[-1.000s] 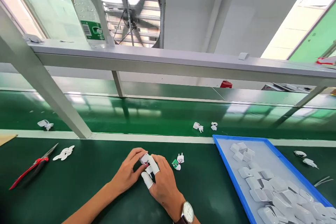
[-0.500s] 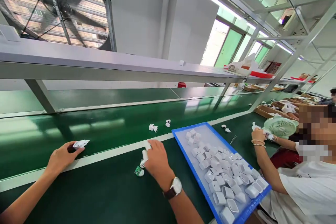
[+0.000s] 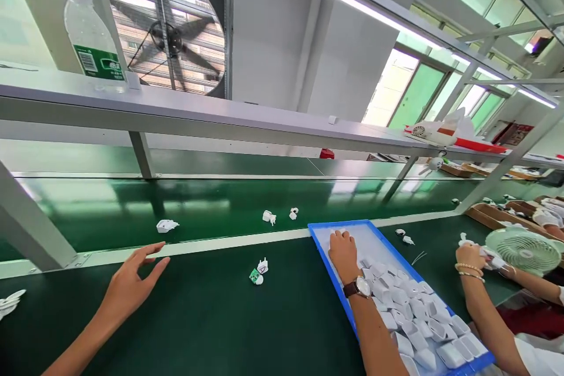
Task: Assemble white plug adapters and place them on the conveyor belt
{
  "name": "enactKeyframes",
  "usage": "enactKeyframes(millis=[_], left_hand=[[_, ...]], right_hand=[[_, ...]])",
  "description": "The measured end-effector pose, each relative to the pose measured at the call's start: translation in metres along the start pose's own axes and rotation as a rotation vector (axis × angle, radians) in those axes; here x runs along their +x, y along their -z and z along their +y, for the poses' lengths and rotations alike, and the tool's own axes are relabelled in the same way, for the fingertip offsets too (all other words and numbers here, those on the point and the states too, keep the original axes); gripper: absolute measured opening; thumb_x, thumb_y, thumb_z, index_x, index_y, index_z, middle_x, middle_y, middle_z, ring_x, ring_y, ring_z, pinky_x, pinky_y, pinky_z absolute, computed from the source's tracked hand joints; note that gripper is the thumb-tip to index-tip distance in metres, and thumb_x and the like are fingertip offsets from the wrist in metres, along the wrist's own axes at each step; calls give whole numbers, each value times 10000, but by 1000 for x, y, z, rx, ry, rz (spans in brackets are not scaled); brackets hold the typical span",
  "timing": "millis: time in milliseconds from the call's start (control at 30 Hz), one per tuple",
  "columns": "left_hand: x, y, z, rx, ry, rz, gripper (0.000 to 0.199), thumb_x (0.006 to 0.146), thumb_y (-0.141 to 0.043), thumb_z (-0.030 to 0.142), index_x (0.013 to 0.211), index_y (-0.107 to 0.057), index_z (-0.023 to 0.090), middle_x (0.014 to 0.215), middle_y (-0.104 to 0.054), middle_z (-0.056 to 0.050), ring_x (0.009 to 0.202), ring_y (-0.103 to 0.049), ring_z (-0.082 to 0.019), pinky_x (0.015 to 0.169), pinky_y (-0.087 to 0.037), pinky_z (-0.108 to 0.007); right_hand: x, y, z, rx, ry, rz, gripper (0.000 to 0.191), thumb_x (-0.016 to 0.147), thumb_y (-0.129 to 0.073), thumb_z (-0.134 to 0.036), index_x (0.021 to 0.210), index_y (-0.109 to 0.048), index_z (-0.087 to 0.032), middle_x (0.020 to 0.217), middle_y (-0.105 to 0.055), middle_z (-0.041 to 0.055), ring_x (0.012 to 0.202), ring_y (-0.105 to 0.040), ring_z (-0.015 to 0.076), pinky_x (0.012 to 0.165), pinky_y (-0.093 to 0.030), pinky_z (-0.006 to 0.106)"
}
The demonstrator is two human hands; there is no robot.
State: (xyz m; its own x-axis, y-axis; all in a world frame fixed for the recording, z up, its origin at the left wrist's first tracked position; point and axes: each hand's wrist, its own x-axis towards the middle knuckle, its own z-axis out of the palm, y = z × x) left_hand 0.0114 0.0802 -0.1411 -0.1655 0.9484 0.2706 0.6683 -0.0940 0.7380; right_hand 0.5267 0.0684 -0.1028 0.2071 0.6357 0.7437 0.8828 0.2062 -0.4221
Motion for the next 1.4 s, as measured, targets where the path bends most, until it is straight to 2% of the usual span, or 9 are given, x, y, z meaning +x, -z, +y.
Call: enactKeyframes(millis=[167, 333, 467, 567, 700, 833, 967, 1133, 1400], left_hand=[[-25, -20, 46, -375, -11, -314, 526, 827, -668, 594, 1226, -684, 251, 1165, -756, -72, 1045, -713, -284, 938, -566, -391], [-44, -56, 74, -626, -36, -593, 534, 905, -572, 625, 1193, -690, 191, 1053, -758, -96, 906, -712, -253, 796, -585, -372], [-41, -48, 46, -354, -14, -388, 438, 884, -617, 533, 1186, -706, 228, 1060, -753, -68, 902, -705, -249, 813, -577, -379], [-42, -40, 23, -165, -46, -261, 368, 905, -599, 466, 1204, -706, 281, 1082, -751, -43, 951, -715, -246, 804, -592, -368], [-50, -56, 12, -85, -268, -229, 353, 1009, -499, 402, 1317, -636, 297, 1148, -755, -29, 972, -734, -201, 870, -616, -350], [-57, -72, 10, 14, -494, -206, 364, 992, -585, 398, 1334, -624, 279, 1222, -740, -65, 1210, -666, -279, 1024, -568, -475], [-66, -69, 18, 35, -622, -117, 678, 894, -741, 437, 1487, -470, 252, 1432, -597, -149, 1383, -524, -354, 1120, -481, -572], [-82, -66, 37, -224, -573, -165, 622, 947, -689, 340, 1498, -409, 263, 1360, -591, -134, 1209, -643, -244, 1014, -589, -411], [-86, -45, 40, -340, -501, -224, 537, 978, -599, 490, 1469, -517, 287, 1412, -528, -141, 1290, -564, -291, 1079, -527, -471]], right_hand=[[-31, -47, -89, 160, 317, -288, 301, 912, -659, -310, 1189, -708, -203, 1016, -755, 83, 925, -721, 236, 814, -592, 373], [-77, -85, -186, 357, 498, -649, 713, 821, -700, -125, 1490, -474, -226, 1237, -696, 88, 1145, -644, 239, 987, -554, 387], [-63, -76, -181, 155, 337, -966, 931, 779, -801, -241, 1587, -340, -213, 1534, -489, 150, 1385, -469, 310, 1128, -432, 441], [-47, -71, -155, -31, 218, -1117, 838, 738, -816, -208, 1508, -489, -156, 1369, -614, 181, 1272, -537, 351, 1045, -460, 452], [-48, -82, -138, -50, 177, -1141, 616, 715, -742, -72, 1324, -668, -131, 1075, -715, 167, 1082, -601, 352, 969, -466, 490], [-62, -95, -136, 56, 131, -1074, 543, 873, -628, -179, 1414, -584, -162, 1101, -698, 129, 1049, -612, 282, 962, -491, 451], [-84, -105, -146, 739, -293, -919, 535, 930, -618, -394, 1426, -532, -212, 1217, -668, 102, 943, -678, 209, 848, -589, 393], [-105, -107, -183, 1356, -797, -855, 518, 854, -768, -472, 1290, -632, -227, 1050, -735, 52, 893, -702, 205, 761, -602, 361], [-107, -99, -205, 1554, -953, -889, 464, 822, -819, -460, 1189, -707, -199, 1001, -741, 61, 885, -686, 193, 813, -567, 363]])
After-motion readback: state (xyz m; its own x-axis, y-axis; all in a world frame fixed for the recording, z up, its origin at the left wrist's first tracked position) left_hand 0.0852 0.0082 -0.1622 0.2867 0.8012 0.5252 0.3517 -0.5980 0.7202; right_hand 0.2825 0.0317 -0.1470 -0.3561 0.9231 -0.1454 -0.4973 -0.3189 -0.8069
